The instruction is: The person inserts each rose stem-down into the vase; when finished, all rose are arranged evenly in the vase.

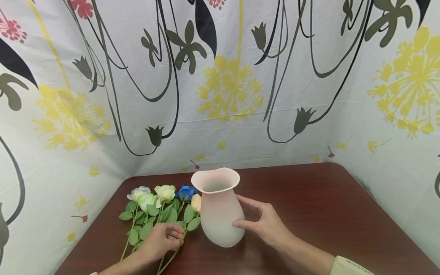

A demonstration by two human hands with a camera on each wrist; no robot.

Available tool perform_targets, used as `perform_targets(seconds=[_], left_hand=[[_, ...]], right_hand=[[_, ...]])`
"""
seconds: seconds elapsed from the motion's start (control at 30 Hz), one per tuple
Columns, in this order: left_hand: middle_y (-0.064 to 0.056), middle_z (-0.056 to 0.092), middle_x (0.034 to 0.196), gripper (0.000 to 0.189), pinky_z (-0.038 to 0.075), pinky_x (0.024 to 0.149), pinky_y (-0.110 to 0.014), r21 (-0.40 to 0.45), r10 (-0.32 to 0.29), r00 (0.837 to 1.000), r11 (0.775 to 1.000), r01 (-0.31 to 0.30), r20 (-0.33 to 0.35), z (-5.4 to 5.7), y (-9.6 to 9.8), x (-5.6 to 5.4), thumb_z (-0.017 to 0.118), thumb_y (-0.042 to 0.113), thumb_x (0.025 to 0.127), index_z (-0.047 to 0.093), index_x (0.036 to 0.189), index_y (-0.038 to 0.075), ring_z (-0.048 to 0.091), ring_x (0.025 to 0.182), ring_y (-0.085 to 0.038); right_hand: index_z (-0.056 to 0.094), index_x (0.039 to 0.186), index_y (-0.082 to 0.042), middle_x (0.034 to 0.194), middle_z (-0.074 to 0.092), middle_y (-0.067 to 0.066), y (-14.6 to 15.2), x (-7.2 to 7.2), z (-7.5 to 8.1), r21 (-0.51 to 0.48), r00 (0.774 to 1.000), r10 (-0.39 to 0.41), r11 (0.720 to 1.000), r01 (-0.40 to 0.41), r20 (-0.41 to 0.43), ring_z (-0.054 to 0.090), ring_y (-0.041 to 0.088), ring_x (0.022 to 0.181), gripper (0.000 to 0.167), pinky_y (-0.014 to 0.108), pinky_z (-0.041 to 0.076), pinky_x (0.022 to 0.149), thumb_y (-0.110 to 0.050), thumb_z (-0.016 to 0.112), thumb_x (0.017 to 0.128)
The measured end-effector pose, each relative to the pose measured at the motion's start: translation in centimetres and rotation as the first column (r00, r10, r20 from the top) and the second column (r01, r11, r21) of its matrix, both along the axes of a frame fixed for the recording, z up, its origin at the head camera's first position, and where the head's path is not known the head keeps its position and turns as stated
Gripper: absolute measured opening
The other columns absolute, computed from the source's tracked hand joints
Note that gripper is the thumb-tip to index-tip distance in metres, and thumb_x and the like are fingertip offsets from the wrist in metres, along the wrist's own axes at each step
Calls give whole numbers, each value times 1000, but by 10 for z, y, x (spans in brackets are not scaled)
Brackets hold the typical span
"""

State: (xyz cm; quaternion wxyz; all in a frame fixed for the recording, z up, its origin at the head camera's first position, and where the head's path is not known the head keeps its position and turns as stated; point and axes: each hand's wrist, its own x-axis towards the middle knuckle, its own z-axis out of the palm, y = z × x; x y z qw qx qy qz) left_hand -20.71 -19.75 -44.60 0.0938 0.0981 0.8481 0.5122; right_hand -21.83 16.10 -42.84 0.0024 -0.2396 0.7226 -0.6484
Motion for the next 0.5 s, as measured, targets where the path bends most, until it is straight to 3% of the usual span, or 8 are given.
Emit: perform_targets(seconds=[0.23, 0.5], left_hand=[[-19, 76, 103, 31, 64, 74, -36, 132, 64, 998, 989, -60, -20, 34, -1, 0, 75, -1, 91, 71, 120, -12, 76, 92, -30], [-19, 75, 115, 33, 64, 84, -36, 249, 215, 974, 950, -191, -71, 80, -2, -7, 77, 4, 95, 71, 127, -6, 75, 104, -29]], right_hand=[[58, 151, -4, 148, 62, 13, 0, 1, 0, -4, 1000, -9, 1000, 9, 0, 66, 29, 128, 70, 31, 57, 100, -6, 88, 87], [59, 150, -4, 147, 63, 12, 0, 1, 0, 8, 1000, -18, 1000, 18, -2, 66, 29, 128, 70, 30, 57, 99, -8, 88, 87]])
